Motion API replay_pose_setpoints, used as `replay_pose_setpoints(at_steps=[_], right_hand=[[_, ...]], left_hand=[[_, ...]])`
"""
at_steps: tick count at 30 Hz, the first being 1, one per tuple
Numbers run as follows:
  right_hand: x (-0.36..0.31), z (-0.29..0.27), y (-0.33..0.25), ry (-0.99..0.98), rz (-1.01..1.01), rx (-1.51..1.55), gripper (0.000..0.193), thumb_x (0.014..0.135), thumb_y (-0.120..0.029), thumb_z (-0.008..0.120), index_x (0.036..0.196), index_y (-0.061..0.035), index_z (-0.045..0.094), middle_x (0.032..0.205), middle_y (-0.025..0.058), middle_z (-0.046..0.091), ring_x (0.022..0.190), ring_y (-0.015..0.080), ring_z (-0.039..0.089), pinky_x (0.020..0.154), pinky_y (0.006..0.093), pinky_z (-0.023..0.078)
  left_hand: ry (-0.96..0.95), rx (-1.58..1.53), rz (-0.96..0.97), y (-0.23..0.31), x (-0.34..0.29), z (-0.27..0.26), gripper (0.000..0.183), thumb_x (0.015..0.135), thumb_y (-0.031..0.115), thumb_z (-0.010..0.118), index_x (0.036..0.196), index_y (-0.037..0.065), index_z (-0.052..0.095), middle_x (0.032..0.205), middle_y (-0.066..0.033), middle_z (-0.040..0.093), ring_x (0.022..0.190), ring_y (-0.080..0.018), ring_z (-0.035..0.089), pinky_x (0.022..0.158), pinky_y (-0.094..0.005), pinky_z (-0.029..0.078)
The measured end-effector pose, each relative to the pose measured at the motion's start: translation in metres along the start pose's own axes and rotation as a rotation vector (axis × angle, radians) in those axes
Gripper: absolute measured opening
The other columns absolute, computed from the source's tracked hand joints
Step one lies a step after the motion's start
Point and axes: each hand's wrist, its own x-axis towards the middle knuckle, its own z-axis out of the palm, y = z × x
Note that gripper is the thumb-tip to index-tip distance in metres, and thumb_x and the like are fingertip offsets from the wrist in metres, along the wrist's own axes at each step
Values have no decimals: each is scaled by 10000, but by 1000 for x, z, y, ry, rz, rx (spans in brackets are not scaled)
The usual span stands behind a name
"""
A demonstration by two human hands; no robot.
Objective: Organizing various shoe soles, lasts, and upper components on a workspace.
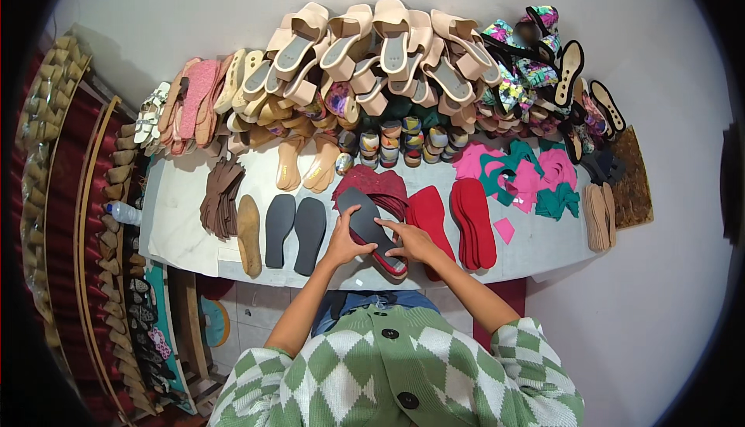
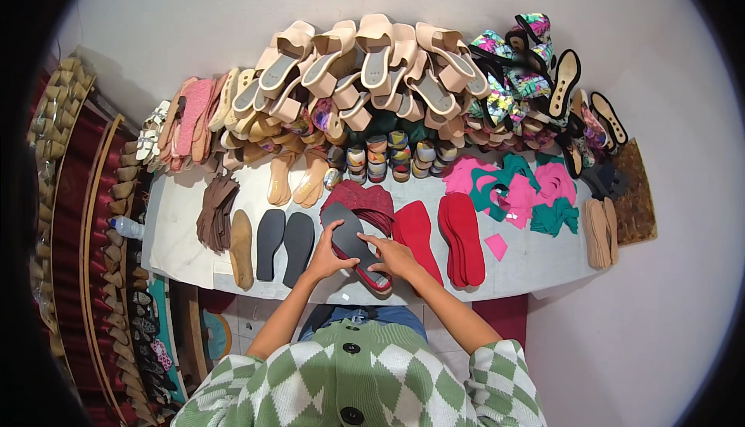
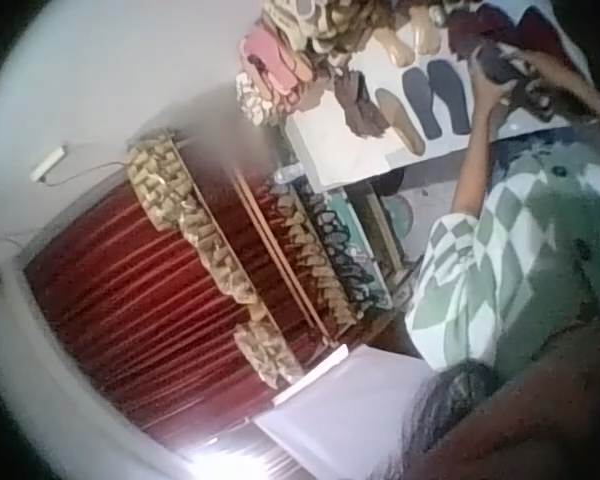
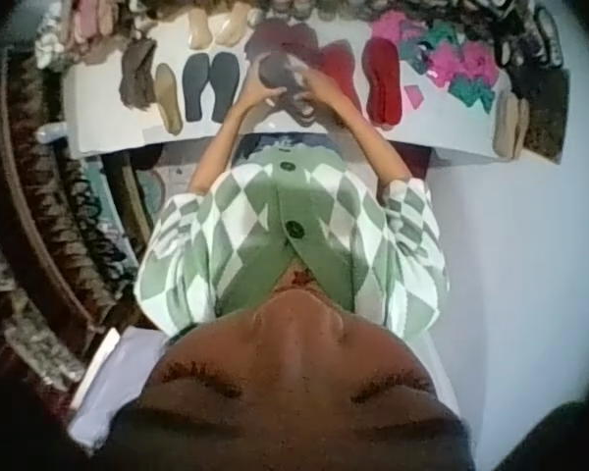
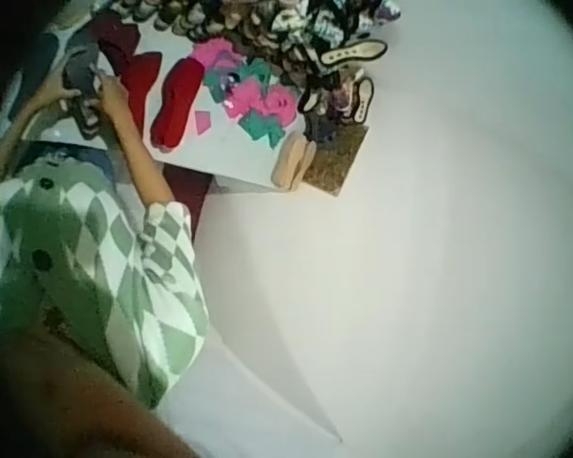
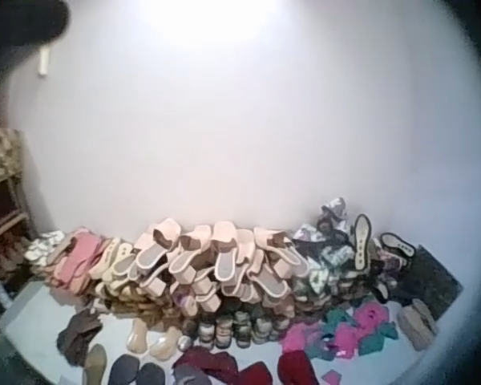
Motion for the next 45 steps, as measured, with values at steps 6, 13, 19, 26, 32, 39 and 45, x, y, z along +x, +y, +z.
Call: replay_pose_setpoints(at_steps=[6, 13, 19, 26, 32, 39, 45], right_hand=[[-9, 4, -8, -1, 60, 48, 906, 605, -224, 800, 1370, -347, 331, 746, 57, 543, 702, 230, 559, 649, 360, 448], [-9, 4, 11, -209, 124, 715, 737, 766, 82, 602, 1362, -287, 377, 845, 13, 482, 605, 62, 519, 563, 213, 511], [-8, 18, 12, 47, 25, 267, 642, 731, 33, 647, 1288, -191, 419, 705, 33, 542, 633, 127, 565, 590, 289, 455], [1, 18, 36, -56, 30, 515, 473, 716, -41, 719, 1101, -76, 446, 692, 27, 582, 615, 85, 547, 536, 233, 405], [49, -2, 57, 33, -51, 673, 332, 740, -89, 721, 1005, -38, 527, 690, -3, 589, 588, 40, 521, 531, 199, 415], [126, -20, 48, 269, -119, 287, 251, 759, -8, 575, 1004, -26, 529, 873, 84, 590, 735, 155, 590, 645, 276, 482], [186, -10, 11, 322, -246, -139, 347, 760, -118, 609, 1090, -76, 510, 1034, 141, 531, 995, 312, 535, 794, 394, 469]], left_hand=[[-22, -66, -73, -3, -8, -1, 923, 513, 239, 818, 1280, 66, 335, 1239, -184, 404, 1173, -317, 418, 977, -382, 354], [-2, -138, -41, -17, -14, 1, 906, 506, 231, 814, 1263, 73, 342, 1209, -200, 405, 1156, -354, 416, 974, -400, 350], [-11, -99, -67, -9, -6, -1, 899, 519, 190, 805, 1265, 64, 320, 1226, -191, 379, 1161, -331, 414, 979, -371, 346], [18, -86, -41, -16, -18, -6, 914, 518, 213, 805, 1269, 48, 313, 1226, -188, 378, 1178, -330, 393, 995, -378, 327], [38, -115, -44, -16, -22, -1, 916, 519, 218, 807, 1274, 54, 316, 1220, -188, 382, 1179, -338, 387, 1007, -385, 314], [173, -335, -169, -30, -37, 9, 912, 529, 178, 816, 1276, 71, 304, 1218, -203, 366, 1157, -332, 395, 982, -398, 344], [286, -546, -213, -35, -52, 24, 886, 546, 83, 808, 1271, 86, 301, 1216, -169, 362, 1115, -302, 449, 930, -386, 416]])
